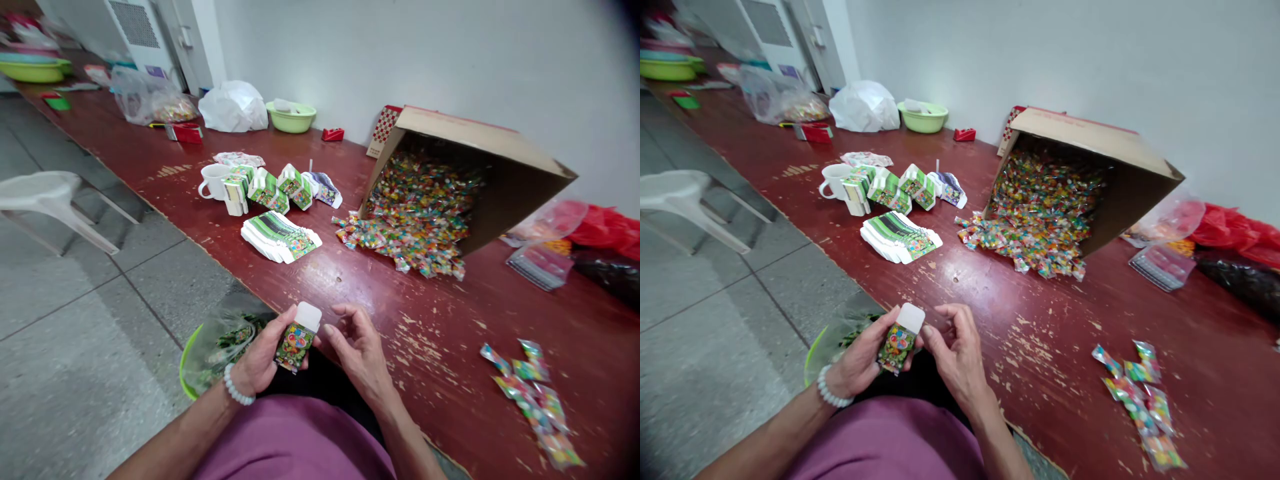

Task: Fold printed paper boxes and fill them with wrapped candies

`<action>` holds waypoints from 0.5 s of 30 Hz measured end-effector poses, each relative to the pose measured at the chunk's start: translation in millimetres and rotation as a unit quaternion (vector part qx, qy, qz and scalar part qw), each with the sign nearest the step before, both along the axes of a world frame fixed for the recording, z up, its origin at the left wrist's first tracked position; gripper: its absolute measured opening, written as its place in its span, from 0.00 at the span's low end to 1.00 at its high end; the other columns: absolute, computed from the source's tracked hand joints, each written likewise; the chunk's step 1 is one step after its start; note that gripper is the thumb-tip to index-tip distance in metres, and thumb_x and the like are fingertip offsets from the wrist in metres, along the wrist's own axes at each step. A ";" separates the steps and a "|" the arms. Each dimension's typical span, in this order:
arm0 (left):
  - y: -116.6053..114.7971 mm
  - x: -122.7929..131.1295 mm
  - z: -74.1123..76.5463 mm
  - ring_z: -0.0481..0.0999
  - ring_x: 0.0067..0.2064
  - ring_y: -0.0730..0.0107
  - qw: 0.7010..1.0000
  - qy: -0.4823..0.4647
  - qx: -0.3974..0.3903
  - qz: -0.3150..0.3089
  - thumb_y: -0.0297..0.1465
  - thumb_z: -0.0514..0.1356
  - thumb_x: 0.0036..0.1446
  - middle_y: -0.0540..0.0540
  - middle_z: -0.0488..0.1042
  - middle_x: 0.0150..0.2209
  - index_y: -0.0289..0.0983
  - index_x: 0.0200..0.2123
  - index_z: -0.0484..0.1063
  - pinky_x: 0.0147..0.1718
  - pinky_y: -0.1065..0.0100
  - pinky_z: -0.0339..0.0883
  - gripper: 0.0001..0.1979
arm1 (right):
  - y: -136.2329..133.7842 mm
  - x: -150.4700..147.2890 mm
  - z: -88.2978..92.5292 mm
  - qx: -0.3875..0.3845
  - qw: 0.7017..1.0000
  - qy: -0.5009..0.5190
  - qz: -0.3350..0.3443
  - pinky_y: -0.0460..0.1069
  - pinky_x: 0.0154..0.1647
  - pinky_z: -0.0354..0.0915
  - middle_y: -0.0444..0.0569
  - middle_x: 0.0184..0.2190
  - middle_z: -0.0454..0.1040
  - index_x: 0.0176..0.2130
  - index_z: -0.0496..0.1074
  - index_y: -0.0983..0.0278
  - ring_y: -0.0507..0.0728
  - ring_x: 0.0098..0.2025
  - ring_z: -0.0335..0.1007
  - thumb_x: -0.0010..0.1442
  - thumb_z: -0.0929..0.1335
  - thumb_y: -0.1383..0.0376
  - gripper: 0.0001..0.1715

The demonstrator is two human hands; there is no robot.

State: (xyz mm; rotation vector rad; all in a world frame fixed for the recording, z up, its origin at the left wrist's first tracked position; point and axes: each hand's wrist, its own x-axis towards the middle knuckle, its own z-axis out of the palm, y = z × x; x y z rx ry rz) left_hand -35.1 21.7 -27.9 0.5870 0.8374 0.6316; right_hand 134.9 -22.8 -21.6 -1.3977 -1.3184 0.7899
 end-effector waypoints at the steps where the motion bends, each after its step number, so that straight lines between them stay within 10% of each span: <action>1: -0.4 1.3 0.2 0.73 0.22 0.70 1.000 -0.001 -0.001 0.017 0.49 0.60 0.58 0.44 0.76 0.29 0.32 0.40 0.74 0.21 0.70 0.69 0.23 | -0.4 -1.5 -1.7 -0.003 1.000 0.016 0.012 0.46 0.30 0.64 0.46 0.38 0.67 0.45 0.72 0.60 0.51 0.30 0.63 0.61 0.70 0.61 0.11; 10: -8.8 10.7 2.8 0.73 0.26 0.71 0.994 0.025 0.051 0.095 0.44 0.67 0.52 0.48 0.75 0.30 0.35 0.42 0.74 0.21 0.71 0.71 0.20 | 2.6 -14.3 -11.5 -0.097 0.972 0.213 0.011 0.49 0.34 0.69 0.43 0.31 0.72 0.42 0.73 0.59 0.53 0.30 0.70 0.55 0.74 0.58 0.15; 15: -12.7 15.0 4.2 0.71 0.24 0.73 0.991 0.032 0.025 0.125 0.44 0.68 0.51 0.50 0.74 0.29 0.35 0.40 0.74 0.20 0.71 0.70 0.20 | 2.2 -13.5 -5.3 0.019 0.999 0.035 0.023 0.50 0.39 0.68 0.48 0.36 0.74 0.36 0.77 0.60 0.55 0.37 0.72 0.62 0.69 0.63 0.06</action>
